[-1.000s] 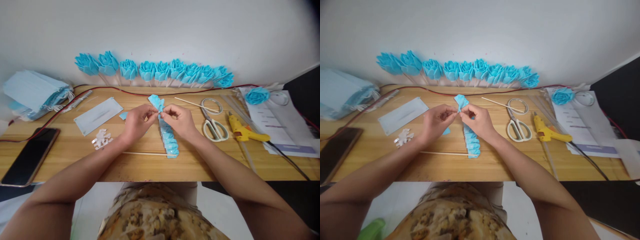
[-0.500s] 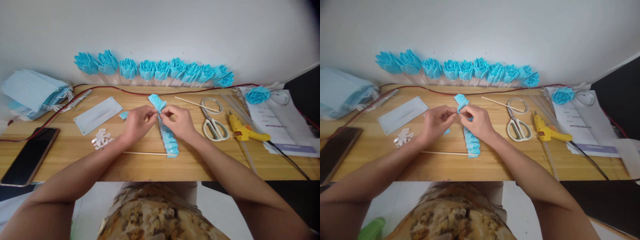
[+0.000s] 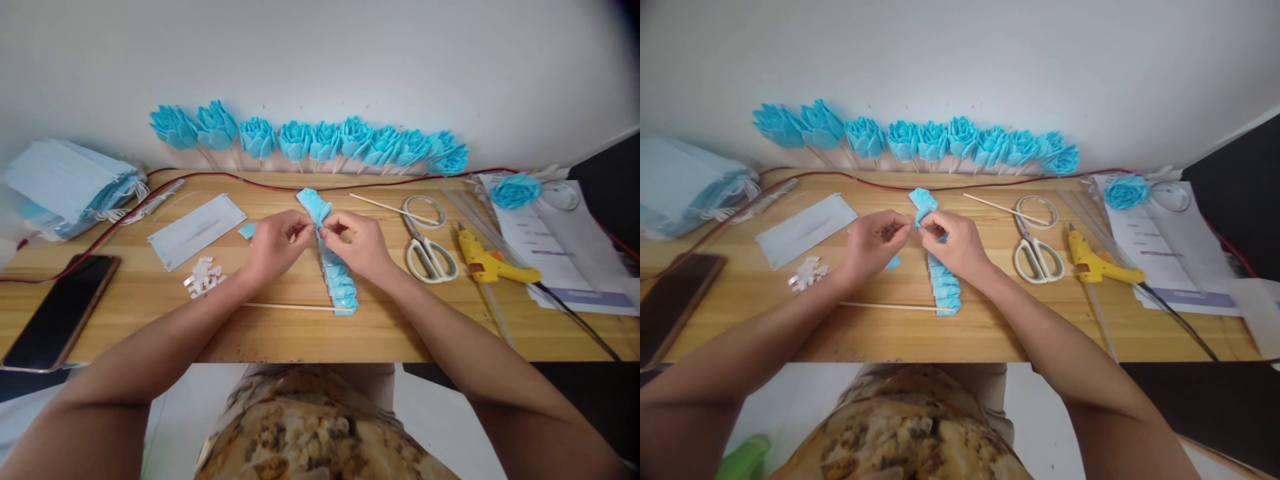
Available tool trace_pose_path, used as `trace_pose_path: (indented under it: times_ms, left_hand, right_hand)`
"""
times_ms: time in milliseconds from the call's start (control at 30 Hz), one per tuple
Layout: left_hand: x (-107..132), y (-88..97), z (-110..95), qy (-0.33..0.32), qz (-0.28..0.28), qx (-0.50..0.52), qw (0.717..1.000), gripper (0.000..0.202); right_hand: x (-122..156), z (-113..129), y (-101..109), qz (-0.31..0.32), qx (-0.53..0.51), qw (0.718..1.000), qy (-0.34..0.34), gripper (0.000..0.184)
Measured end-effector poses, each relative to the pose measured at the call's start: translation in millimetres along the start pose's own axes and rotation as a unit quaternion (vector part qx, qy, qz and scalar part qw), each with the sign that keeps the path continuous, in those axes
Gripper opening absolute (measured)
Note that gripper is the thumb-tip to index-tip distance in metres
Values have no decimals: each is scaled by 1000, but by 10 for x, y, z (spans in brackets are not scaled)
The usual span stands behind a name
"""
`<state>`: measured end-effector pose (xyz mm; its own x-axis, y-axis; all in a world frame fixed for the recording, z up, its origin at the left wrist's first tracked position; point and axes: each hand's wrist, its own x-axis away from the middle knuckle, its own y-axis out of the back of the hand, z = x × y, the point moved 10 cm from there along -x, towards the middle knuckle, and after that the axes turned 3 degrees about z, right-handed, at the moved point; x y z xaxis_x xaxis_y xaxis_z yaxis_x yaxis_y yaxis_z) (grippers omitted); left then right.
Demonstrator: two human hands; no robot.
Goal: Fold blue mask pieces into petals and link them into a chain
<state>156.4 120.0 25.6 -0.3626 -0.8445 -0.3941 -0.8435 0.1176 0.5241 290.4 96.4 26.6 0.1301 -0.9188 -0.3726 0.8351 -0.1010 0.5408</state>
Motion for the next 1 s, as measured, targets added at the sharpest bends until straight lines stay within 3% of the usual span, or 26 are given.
trace_pose_path:
  times_ms: [167, 300, 433, 567, 667, 767, 900, 1000]
  left_hand:
    - [-85, 122, 60, 37, -15, 13, 999, 16]
    - [-87, 473, 131, 65, -30, -12, 997, 16]
    - [136, 876, 267, 90, 3, -92, 992, 20]
    - [477, 1060, 522, 129, 70, -147, 978, 30]
    - [617, 1139, 669, 135, 76, -163, 974, 37]
    - [619, 1163, 693, 109, 80, -172, 976, 23]
    - [493, 1191, 498, 67, 32, -165, 984, 27]
    - [349, 1026, 334, 82, 17, -76, 994, 30]
  right_hand:
    - [-22, -202, 8, 6, -105, 992, -72, 14]
    - [-32, -366, 18, -1, -170, 978, -121, 16]
    - [-36, -403, -20, 4, -210, 969, -128, 16]
    - [-26, -398, -97, 22, -230, 964, -133, 18]
    - [-19, -389, -136, 35, -227, 964, -135, 18]
    - [-16, -374, -155, 47, -216, 966, -130, 18]
    - [-6, -348, -176, 60, -202, 970, -123, 19]
    - [13, -324, -210, 78, -201, 969, -122, 20]
